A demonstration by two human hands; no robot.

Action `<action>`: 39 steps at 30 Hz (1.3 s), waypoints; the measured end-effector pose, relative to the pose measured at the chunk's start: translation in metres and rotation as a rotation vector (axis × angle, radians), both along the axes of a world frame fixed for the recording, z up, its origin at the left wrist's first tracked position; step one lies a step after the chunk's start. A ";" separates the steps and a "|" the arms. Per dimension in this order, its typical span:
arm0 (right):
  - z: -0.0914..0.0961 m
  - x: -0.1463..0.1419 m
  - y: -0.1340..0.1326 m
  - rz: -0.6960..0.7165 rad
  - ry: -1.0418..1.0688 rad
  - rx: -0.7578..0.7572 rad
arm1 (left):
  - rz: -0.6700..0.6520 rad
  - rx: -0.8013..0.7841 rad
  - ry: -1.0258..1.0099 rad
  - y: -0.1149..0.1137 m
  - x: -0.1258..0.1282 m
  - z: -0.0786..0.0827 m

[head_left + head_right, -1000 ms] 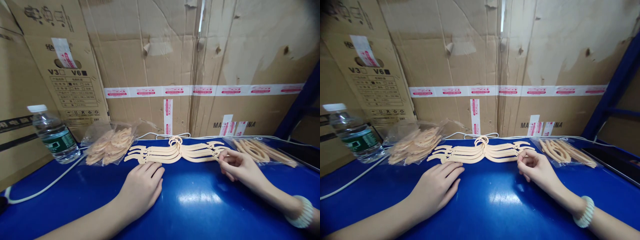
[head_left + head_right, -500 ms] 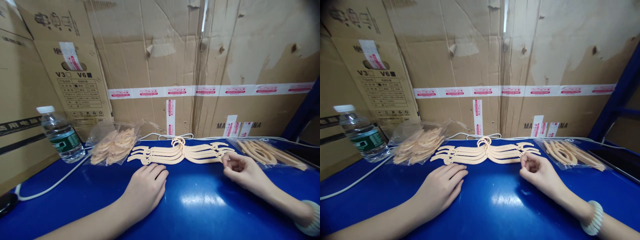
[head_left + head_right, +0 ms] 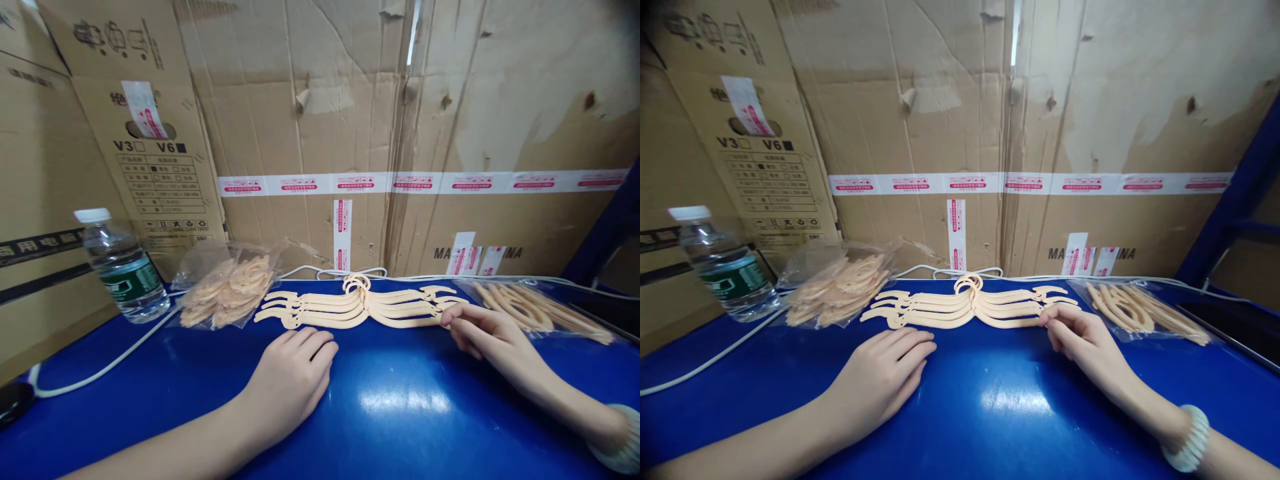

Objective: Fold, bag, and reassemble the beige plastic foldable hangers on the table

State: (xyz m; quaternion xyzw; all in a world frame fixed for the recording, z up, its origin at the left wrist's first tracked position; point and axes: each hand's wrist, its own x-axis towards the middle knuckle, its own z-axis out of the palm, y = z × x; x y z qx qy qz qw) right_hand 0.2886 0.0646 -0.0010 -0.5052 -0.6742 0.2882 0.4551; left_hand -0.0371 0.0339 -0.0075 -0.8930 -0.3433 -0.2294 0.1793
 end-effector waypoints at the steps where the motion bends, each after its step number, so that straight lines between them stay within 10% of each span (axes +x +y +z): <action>1: 0.000 0.000 0.001 -0.005 0.004 0.004 | -0.007 -0.019 -0.016 -0.001 0.000 0.000; 10: 0.004 0.003 0.005 -0.093 -0.131 0.092 | -0.202 -0.532 -0.419 -0.009 0.002 0.008; 21: -0.007 0.011 0.009 -0.032 -0.304 0.187 | -0.078 -0.986 -0.757 0.000 0.007 0.011; 39: -0.010 0.007 0.011 0.124 -0.596 0.359 | -0.176 -1.053 -0.959 -0.001 0.004 0.004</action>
